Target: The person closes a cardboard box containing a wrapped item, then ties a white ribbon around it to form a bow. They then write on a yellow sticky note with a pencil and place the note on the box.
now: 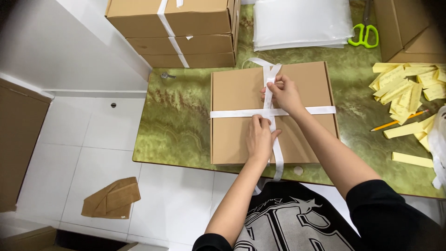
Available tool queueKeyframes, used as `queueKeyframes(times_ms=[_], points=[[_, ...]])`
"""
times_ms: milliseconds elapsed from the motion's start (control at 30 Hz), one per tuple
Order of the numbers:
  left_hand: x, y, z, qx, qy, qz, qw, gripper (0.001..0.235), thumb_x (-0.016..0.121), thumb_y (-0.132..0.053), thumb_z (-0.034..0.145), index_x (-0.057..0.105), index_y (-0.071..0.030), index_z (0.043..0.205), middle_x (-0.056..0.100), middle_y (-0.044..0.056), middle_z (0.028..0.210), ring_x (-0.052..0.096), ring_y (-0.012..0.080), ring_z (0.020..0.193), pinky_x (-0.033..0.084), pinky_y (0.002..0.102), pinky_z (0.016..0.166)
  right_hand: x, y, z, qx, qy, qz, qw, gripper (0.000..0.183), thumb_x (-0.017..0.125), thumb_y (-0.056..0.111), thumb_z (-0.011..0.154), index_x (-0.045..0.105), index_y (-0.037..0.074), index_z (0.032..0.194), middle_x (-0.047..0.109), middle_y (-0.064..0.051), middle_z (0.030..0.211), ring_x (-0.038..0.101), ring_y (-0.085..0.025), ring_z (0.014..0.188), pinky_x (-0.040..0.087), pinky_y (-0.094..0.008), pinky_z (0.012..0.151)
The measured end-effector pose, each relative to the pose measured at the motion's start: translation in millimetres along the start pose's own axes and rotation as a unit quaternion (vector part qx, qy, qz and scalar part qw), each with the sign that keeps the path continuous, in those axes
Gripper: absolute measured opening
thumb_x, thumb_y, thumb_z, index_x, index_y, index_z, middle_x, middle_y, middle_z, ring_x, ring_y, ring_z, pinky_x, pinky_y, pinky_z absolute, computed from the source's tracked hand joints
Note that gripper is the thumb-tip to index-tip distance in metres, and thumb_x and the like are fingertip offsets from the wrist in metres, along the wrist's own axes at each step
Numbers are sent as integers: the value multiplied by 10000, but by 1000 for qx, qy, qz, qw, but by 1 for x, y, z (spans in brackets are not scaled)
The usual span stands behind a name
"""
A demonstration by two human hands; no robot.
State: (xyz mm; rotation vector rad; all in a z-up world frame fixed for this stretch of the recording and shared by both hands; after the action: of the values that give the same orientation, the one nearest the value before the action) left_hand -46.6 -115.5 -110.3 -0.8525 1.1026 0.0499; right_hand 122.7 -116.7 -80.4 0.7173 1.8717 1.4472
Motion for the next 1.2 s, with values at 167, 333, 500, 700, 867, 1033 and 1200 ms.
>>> queueKeyframes(times_ms=[167, 333, 500, 700, 867, 1033, 1200], points=[[6, -3, -3, -6, -33, -13, 999, 240, 803, -205, 904, 612, -65, 945, 496, 80, 1114, 640, 389, 1007, 561, 484, 835, 6, 10, -4, 14, 12, 6, 1000, 265, 705, 244, 1057, 565, 97, 1228, 774, -149, 1102, 760, -196, 849, 683, -318, 714], [-14, -21, -7, -27, -7, -42, 999, 202, 718, -256, 987, 582, -109, 962, 496, 56, 1056, 601, 363, 1059, 518, 465, 858, 6, 21, -1, -24, 51, 60, 997, 216, 631, 179, 1091, 512, 91, 1249, 794, -141, 1020, 802, -213, 802, 700, -318, 686], [-21, -25, 2, -95, 54, -110, 988, 125, 574, -313, 1090, 541, -202, 1042, 685, 23, 939, 694, 321, 1010, 526, 448, 868, -8, 25, -6, -28, 34, 73, 996, 264, 639, 190, 1094, 501, 86, 1293, 799, -108, 1019, 801, -180, 815, 690, -282, 707], [41, 27, 21, -264, 123, -390, 873, 377, 738, -484, 995, 591, -163, 1128, 772, 62, 823, 734, 241, 638, 588, 340, 518, -22, 37, -26, -18, -17, 127, 992, 243, 634, 152, 1072, 483, 151, 1262, 797, -76, 1015, 804, -168, 804, 685, -239, 685], [-19, 22, 35, -205, 98, -367, 902, 169, 751, -284, 984, 674, -168, 1080, 719, 34, 643, 606, 177, 331, 476, 257, 292, -62, 30, -43, -68, -63, 172, 981, 376, 581, 42, 1059, 347, 192, 1312, 768, -111, 1070, 808, -211, 827, 703, -275, 737], [-56, 14, 45, -9, 149, -67, 987, 379, 619, -160, 1013, 732, -405, 1280, 806, 100, 1083, 774, 379, 1078, 656, 481, 896, -114, 17, -80, -91, -178, 157, 967, 212, 584, 52, 1080, 541, 159, 1257, 743, -156, 1134, 825, -244, 921, 733, -299, 779], [-39, 23, 37, 97, 175, 62, 978, 470, 537, -87, 1030, 745, -413, 1298, 748, 98, 1129, 783, 407, 1019, 664, 515, 857, -159, -33, -109, -73, -259, 138, 953, 146, 606, 53, 1075, 670, 58, 1207, 733, -107, 1052, 797, -137, 850, 756, -275, 794]])
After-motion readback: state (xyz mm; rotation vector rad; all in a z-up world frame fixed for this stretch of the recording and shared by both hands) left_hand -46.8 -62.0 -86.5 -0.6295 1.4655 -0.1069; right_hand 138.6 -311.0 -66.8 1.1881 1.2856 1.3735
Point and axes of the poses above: each hand's wrist, its own z-axis towards the middle knuckle, its own x-axis out of the palm, y = z × x, the point moved 3 cm from there along z, towards the middle knuckle
